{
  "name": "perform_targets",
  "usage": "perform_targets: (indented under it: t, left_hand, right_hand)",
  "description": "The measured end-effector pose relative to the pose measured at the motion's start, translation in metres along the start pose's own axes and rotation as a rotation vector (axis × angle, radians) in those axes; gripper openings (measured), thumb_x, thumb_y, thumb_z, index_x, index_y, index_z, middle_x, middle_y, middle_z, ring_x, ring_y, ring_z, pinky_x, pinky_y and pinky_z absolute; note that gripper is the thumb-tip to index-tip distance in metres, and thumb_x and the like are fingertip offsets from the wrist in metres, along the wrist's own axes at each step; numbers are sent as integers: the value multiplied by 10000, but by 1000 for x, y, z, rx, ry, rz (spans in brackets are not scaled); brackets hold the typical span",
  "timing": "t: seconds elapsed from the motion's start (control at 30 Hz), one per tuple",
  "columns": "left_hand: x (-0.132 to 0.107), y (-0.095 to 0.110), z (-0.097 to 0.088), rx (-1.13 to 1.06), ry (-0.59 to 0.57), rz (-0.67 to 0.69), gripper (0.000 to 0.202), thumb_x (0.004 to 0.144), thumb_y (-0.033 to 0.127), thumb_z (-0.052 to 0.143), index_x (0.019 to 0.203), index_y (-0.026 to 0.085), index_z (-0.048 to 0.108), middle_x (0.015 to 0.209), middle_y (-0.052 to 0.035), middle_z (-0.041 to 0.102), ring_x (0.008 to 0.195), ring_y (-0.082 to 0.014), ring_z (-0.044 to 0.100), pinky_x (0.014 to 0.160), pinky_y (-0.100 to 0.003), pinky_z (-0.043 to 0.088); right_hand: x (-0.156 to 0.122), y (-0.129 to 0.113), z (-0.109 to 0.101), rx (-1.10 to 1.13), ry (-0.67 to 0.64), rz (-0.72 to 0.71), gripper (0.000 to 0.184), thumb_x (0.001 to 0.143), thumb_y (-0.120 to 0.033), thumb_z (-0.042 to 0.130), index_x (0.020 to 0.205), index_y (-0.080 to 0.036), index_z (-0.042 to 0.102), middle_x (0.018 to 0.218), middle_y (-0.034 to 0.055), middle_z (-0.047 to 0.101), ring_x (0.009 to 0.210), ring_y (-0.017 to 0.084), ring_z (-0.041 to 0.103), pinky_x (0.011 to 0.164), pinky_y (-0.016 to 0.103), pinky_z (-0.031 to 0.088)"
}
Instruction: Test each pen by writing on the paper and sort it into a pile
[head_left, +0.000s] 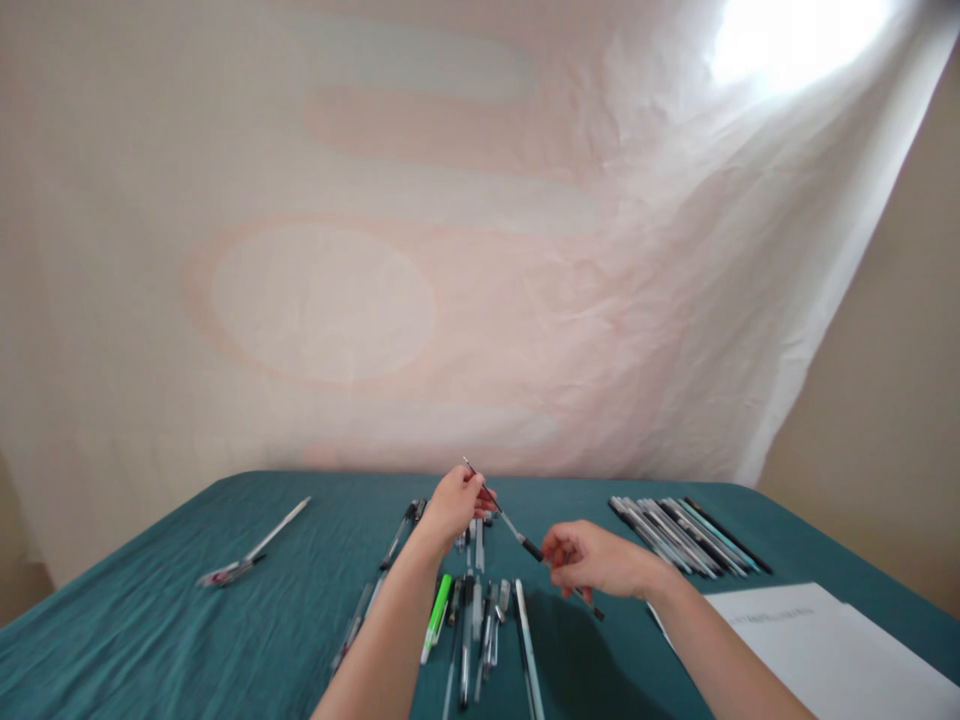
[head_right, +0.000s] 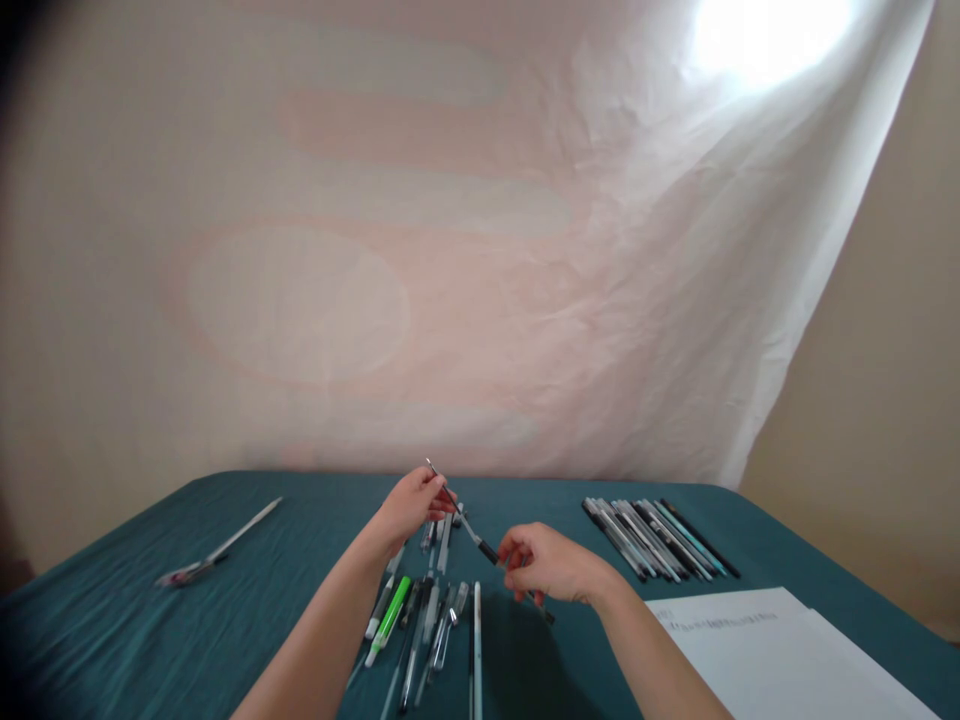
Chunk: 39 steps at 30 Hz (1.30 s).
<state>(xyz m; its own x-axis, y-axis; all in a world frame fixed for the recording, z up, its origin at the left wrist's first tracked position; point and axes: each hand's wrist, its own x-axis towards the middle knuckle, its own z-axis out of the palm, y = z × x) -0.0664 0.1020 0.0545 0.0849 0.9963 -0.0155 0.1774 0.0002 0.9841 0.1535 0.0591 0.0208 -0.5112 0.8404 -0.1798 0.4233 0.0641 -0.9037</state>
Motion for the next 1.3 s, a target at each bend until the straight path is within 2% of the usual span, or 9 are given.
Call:
perform_targets:
  t: [0.5,0.87,1.0,1.13,1.3]
  left_hand:
    - [-2,3,-5,-66,-27,4,122,864,204,382,779,167,461,759,-47,663,630,-142,642,603,-252,489]
    - [0,2,-5,-86,-42,16,125,860,227,411,772,164,474,751,-43,660,635,-136,640,598,-235,483]
    - [-2,3,-5,-78,-55,36,154,851,287,435,779,160,486,769,-54,656,660,-142,640,598,-235,482]
    - [-5,5,-1,-47,-97,81,227,808,369,495,797,146,529,803,-62,651,727,-149,634,642,-243,481]
    - [-9,1,11,81,-179,156,235,759,353,547,784,126,600,715,-41,642,729,-159,611,624,-226,459]
  right_hand:
    - [-8,-16,-1,128,-34,-31,233,645,-211,644,858,-157,566,670,-26,601,587,111,577,464,180,382]
    - [-8,-16,-1,156,-39,-23,262,644,-253,675,865,-157,571,685,-22,613,602,112,585,483,184,378]
    - [-7,-13,0,166,-36,-25,276,648,-274,683,870,-158,567,679,-22,610,601,117,589,477,186,379]
    - [-2,-11,3,209,2,-43,324,640,-322,704,877,-154,562,682,-14,609,618,128,593,477,196,386]
    - [4,-7,6,238,60,-74,335,651,-342,706,884,-150,562,689,-11,608,640,132,597,495,200,392]
